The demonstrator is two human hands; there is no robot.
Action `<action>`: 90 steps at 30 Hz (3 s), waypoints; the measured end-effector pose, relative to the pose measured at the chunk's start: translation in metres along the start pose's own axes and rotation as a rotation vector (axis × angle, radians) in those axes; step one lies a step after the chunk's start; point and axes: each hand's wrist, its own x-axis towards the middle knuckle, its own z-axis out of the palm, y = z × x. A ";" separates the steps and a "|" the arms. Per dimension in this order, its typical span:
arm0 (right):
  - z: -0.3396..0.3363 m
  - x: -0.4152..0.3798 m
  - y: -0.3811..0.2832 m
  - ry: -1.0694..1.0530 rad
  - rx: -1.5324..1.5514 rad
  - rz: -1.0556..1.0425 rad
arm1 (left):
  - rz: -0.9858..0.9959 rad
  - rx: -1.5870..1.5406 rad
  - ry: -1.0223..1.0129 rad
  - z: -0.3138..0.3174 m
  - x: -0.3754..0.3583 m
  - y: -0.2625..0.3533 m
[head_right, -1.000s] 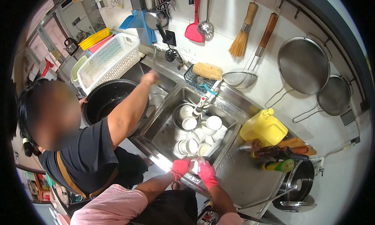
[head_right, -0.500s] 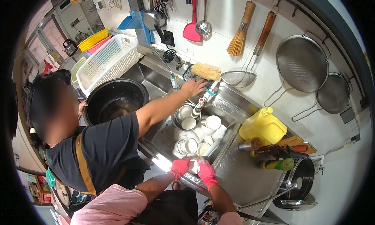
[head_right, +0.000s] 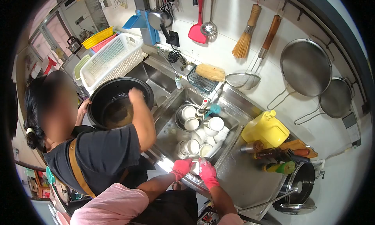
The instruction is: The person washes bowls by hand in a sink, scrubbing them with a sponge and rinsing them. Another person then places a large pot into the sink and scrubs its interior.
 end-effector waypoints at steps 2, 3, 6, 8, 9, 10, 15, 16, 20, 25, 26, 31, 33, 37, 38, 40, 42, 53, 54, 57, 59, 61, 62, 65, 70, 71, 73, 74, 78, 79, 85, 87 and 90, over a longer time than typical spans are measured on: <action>0.005 -0.001 0.003 0.057 -0.004 -0.031 | -0.003 0.007 0.001 -0.001 0.000 0.001; 0.008 -0.001 0.004 0.087 -0.006 -0.043 | -0.004 0.003 0.001 -0.001 0.000 0.001; -0.014 -0.004 -0.009 0.007 -0.048 0.020 | -0.007 -0.001 0.000 -0.001 0.001 0.000; -0.005 -0.003 -0.003 0.040 -0.061 -0.014 | -0.011 -0.002 -0.005 -0.001 0.000 0.001; 0.000 -0.002 0.000 0.057 -0.067 -0.031 | -0.013 -0.004 -0.008 -0.001 0.001 0.001; 0.003 -0.002 0.001 0.058 -0.060 -0.031 | -0.016 -0.005 -0.011 -0.001 0.000 0.001; 0.001 0.000 0.002 0.043 -0.039 -0.034 | -0.017 0.004 -0.017 0.003 0.001 -0.001; 0.001 0.000 0.002 0.048 -0.037 -0.037 | -0.015 0.002 -0.013 0.002 0.001 -0.001; 0.002 -0.001 0.002 0.046 -0.029 -0.037 | -0.015 0.005 -0.021 0.001 0.002 0.000; -0.011 -0.001 -0.007 -0.029 -0.033 0.037 | -0.013 0.000 -0.030 0.001 0.001 -0.001; -0.010 -0.001 -0.006 -0.022 -0.031 0.035 | -0.012 -0.005 -0.030 0.001 0.001 -0.001; -0.008 -0.002 -0.005 0.063 -0.018 -0.022 | -0.010 -0.009 -0.030 0.001 0.001 -0.001; -0.014 -0.001 -0.007 0.063 -0.009 -0.030 | -0.006 -0.026 -0.043 0.000 0.001 -0.001; -0.013 0.001 -0.008 0.054 0.028 0.029 | -0.011 -0.021 -0.056 0.001 0.001 -0.003; -0.011 0.001 -0.007 0.063 0.035 0.034 | -0.010 -0.018 -0.046 0.003 0.001 -0.004; -0.010 0.000 -0.007 0.086 0.038 0.032 | -0.003 -0.014 -0.030 0.006 0.000 -0.005; -0.012 -0.001 -0.007 0.116 0.029 0.025 | -0.013 -0.015 -0.002 0.009 -0.001 -0.004; -0.011 0.001 -0.008 0.163 0.109 0.100 | -0.048 0.062 0.123 0.018 -0.001 -0.009; -0.010 0.001 -0.007 0.161 0.114 0.104 | -0.056 0.056 0.138 0.017 -0.001 -0.008; -0.008 0.002 -0.005 0.160 0.104 0.113 | -0.073 -0.003 0.154 0.021 0.000 -0.011; -0.009 0.001 -0.006 0.167 0.099 0.115 | -0.083 -0.013 0.163 0.024 0.000 -0.013; -0.010 0.000 -0.007 0.180 0.104 0.118 | -0.084 -0.019 0.184 0.027 0.001 -0.014; -0.011 0.000 -0.008 0.178 0.102 0.122 | -0.080 -0.020 0.201 0.028 0.001 -0.015; -0.009 0.001 -0.007 0.176 0.090 0.129 | -0.074 -0.038 0.208 0.026 0.001 -0.014; -0.005 0.000 -0.005 0.215 0.077 0.084 | -0.093 -0.048 0.177 0.017 0.002 -0.010; -0.005 0.000 -0.005 0.216 0.081 0.080 | -0.099 -0.046 0.170 0.019 0.002 -0.011; -0.005 0.000 -0.005 0.217 0.089 0.071 | -0.103 -0.045 0.164 0.020 0.003 -0.011; -0.005 0.001 -0.005 0.214 0.094 0.074 | -0.102 -0.047 0.166 0.019 0.002 -0.010; -0.010 0.000 -0.007 0.192 0.120 0.088 | -0.098 -0.041 0.152 0.015 0.003 -0.008; -0.008 -0.001 -0.005 0.184 0.126 0.092 | -0.111 -0.031 0.134 0.013 0.003 -0.007; 0.001 -0.001 0.001 0.194 0.128 0.043 | -0.133 -0.012 0.074 0.008 0.004 -0.003; 0.002 -0.001 0.002 0.182 0.116 0.040 | -0.137 -0.003 0.058 0.007 0.004 -0.002; 0.005 -0.001 0.003 0.144 0.085 0.052 | -0.106 0.002 0.062 0.009 0.004 -0.004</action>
